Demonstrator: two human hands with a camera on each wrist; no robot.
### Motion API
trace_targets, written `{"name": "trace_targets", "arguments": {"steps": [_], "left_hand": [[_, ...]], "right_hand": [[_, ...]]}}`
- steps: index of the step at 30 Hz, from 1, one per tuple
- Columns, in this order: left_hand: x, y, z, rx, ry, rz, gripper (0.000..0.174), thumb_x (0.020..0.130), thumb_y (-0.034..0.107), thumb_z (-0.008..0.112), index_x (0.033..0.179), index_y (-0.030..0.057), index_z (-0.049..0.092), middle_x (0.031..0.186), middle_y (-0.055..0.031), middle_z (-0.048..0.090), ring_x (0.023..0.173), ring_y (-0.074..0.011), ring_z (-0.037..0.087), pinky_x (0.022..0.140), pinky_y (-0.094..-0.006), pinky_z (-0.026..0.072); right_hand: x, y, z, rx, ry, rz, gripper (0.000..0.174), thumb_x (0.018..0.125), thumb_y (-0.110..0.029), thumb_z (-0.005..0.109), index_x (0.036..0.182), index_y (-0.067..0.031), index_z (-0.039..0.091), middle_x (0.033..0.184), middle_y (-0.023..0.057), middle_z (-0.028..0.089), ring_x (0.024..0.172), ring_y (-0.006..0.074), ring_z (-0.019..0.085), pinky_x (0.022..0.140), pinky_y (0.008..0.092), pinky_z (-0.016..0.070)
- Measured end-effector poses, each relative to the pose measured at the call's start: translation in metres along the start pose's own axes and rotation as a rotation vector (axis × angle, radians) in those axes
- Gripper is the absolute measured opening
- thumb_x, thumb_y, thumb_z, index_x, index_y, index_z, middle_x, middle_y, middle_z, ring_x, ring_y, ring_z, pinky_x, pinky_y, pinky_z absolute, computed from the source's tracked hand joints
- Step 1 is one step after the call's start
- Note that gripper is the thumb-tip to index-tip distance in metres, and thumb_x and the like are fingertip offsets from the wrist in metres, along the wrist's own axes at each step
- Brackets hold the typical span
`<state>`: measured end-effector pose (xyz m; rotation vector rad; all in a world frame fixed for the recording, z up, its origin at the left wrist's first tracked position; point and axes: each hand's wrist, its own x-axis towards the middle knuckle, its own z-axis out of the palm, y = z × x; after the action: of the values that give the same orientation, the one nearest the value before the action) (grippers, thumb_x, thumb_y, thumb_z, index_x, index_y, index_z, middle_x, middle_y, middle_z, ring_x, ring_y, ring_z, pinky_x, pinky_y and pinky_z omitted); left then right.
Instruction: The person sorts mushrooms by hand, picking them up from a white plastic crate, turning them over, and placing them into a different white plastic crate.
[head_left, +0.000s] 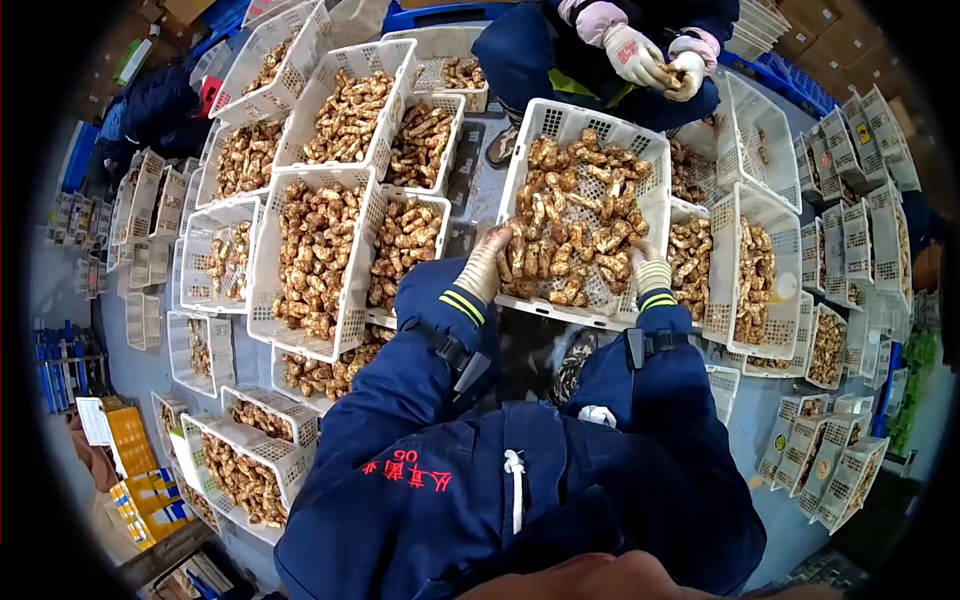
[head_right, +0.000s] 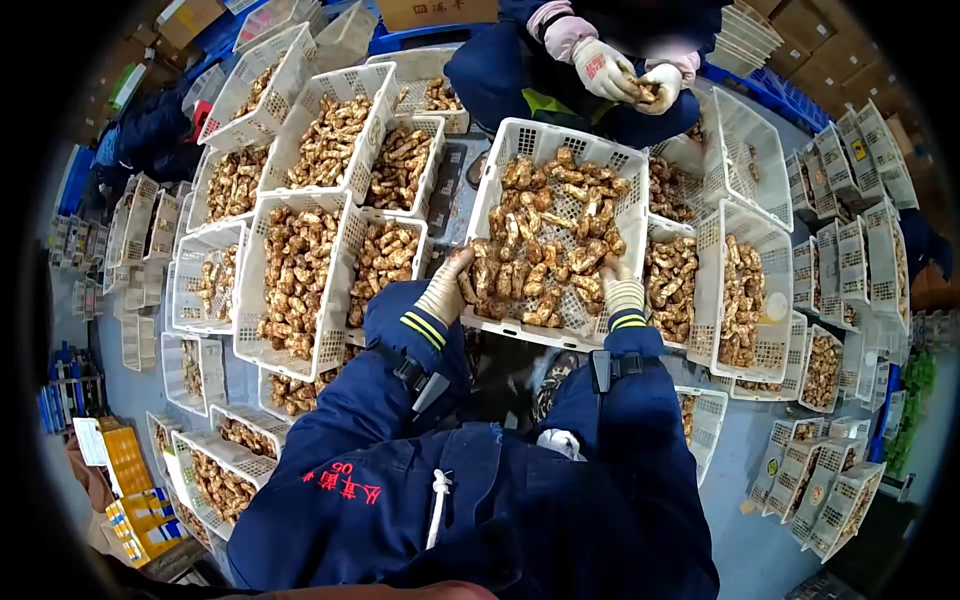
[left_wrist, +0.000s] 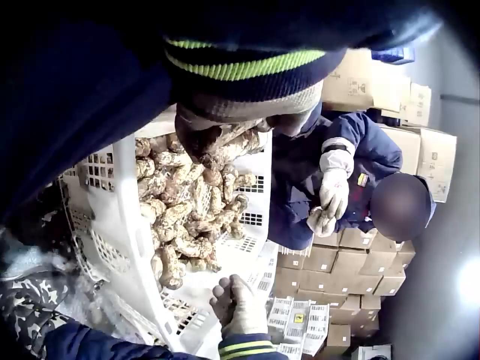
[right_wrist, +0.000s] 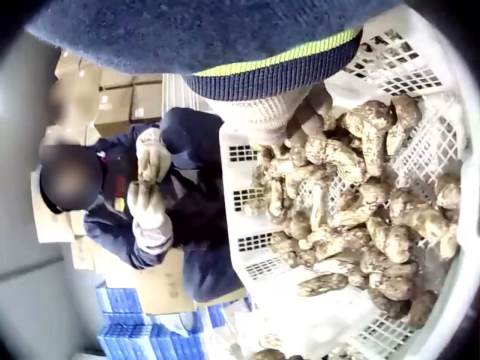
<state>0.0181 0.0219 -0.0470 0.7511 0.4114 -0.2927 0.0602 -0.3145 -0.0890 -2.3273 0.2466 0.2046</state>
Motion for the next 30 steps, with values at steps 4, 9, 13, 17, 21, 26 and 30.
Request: {"name": "trace_targets", "arguments": {"steps": [4,9,13,17,21,26,30], "left_hand": [[0.002,0.004,-0.004,0.067,0.116,0.070,0.028,0.091,0.032,0.059,0.112,0.0137,0.059,0.091,-0.0001,0.062,0.090,-0.0124,0.058,0.072,-0.0286,0.0477],[0.008,-0.001,-0.003,0.034,0.155,0.112,0.026,0.092,0.029,0.059,0.111,0.0122,0.059,0.096,-0.0009,0.061,0.090,-0.0126,0.058,0.077,-0.0276,0.0460],[0.000,0.006,0.005,-0.004,0.107,0.115,0.030,0.090,0.029,0.061,0.113,0.0105,0.058,0.102,-0.0039,0.062,0.093,-0.0160,0.060,0.081,-0.0310,0.0491],[0.021,-0.008,-0.016,-0.191,0.020,0.029,0.042,0.088,0.031,0.062,0.121,0.0062,0.056,0.116,-0.0098,0.062,0.106,-0.0254,0.060,0.093,-0.0405,0.0478],[-0.005,0.015,0.014,-0.299,-0.083,-0.060,0.061,0.090,0.048,0.057,0.129,0.0016,0.049,0.127,-0.0150,0.056,0.118,-0.0296,0.054,0.103,-0.0464,0.0403],[-0.009,0.020,0.018,-0.435,-0.086,-0.156,0.071,0.090,0.057,0.048,0.133,0.0008,0.043,0.133,-0.0174,0.051,0.120,-0.0322,0.051,0.104,-0.0471,0.0395],[-0.014,0.022,0.018,-0.460,-0.123,-0.159,0.072,0.091,0.061,0.043,0.130,0.0004,0.046,0.125,-0.0171,0.055,0.113,-0.0320,0.056,0.098,-0.0455,0.0456]], "right_hand": [[-0.001,-0.016,0.037,-0.494,-0.430,0.054,0.052,0.084,-0.047,0.054,0.118,-0.0085,0.063,0.116,0.0206,0.062,0.113,0.0357,0.057,0.096,0.0393,0.0443],[-0.011,-0.039,0.081,-0.543,-0.535,0.238,0.086,0.073,-0.057,0.062,0.132,0.0042,0.046,0.128,0.0272,0.053,0.121,0.0356,0.052,0.104,0.0394,0.0393],[-0.011,-0.046,0.096,-0.538,-0.495,0.344,0.091,0.068,-0.049,0.073,0.136,0.0024,0.041,0.129,0.0266,0.053,0.121,0.0347,0.052,0.103,0.0386,0.0412],[0.006,-0.009,0.092,-0.287,-0.452,0.214,0.082,0.069,-0.042,0.074,0.131,0.0043,0.045,0.121,0.0256,0.058,0.113,0.0311,0.058,0.096,0.0350,0.0452],[-0.025,-0.062,0.062,0.342,-0.267,0.067,0.093,0.072,-0.036,0.077,0.140,0.0069,0.031,0.123,0.0281,0.054,0.109,0.0295,0.058,0.092,0.0367,0.0471],[-0.067,-0.166,0.031,0.411,-0.202,-0.181,0.075,0.077,-0.024,0.073,0.139,0.0005,0.037,0.105,0.0171,0.059,0.089,0.0227,0.060,0.078,0.0326,0.0525],[-0.077,-0.183,0.052,0.641,-0.364,-0.309,0.083,0.079,-0.046,0.074,0.137,0.0018,0.038,0.112,0.0168,0.059,0.097,0.0205,0.060,0.086,0.0305,0.0502]]}}
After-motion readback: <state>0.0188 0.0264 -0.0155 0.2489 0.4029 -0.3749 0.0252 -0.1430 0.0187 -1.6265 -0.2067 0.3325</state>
